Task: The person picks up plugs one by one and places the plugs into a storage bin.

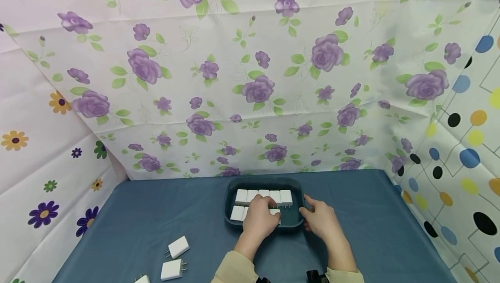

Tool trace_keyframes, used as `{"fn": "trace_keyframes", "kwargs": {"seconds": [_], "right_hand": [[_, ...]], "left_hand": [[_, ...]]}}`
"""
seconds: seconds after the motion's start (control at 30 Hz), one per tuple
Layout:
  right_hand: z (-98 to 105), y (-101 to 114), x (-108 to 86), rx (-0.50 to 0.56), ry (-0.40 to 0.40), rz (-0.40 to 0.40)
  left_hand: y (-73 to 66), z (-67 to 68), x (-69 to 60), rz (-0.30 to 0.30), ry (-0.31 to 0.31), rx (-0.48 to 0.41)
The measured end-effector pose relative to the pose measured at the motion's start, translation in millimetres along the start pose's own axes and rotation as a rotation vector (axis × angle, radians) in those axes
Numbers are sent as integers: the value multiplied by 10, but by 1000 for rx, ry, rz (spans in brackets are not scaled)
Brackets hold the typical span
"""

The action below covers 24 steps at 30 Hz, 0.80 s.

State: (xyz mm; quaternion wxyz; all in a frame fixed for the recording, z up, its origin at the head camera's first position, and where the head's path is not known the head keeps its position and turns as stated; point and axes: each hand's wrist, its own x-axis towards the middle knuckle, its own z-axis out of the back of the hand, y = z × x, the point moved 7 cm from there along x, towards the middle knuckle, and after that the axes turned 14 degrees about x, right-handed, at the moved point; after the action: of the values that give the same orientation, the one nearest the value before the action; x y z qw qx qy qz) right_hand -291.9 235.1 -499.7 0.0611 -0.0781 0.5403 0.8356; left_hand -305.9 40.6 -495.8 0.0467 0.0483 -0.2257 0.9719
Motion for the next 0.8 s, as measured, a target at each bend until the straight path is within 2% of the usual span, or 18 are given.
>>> {"fn": "trace_keyframes", "kwargs": {"seconds": [0.23,0.33,0.43,0.5,0.6,0.7,0.8], "right_hand": [[0,14,-2,-9,-7,1],[-12,13,-7,-10,-5,-4],[-26,16,-11,-3,-1,-4],[-32,15,-13,0,3,-5],[-34,10,-14,5,13,-8],[-25,14,-16,6,20,-6],[-14,21,-12,2,21,0]], "left_hand": [[-6,28,-37,-62,-122,-16],[13,55,-73,-102,-171,-63],[47,118,-113,-156,-202,-158],[86,182,-140,-177,-204,-226],[182,313,-183,-177,-209,-295],[327,482,-227,-164,-238,-305],[517,677,-267,-168,-295,-303]]}}
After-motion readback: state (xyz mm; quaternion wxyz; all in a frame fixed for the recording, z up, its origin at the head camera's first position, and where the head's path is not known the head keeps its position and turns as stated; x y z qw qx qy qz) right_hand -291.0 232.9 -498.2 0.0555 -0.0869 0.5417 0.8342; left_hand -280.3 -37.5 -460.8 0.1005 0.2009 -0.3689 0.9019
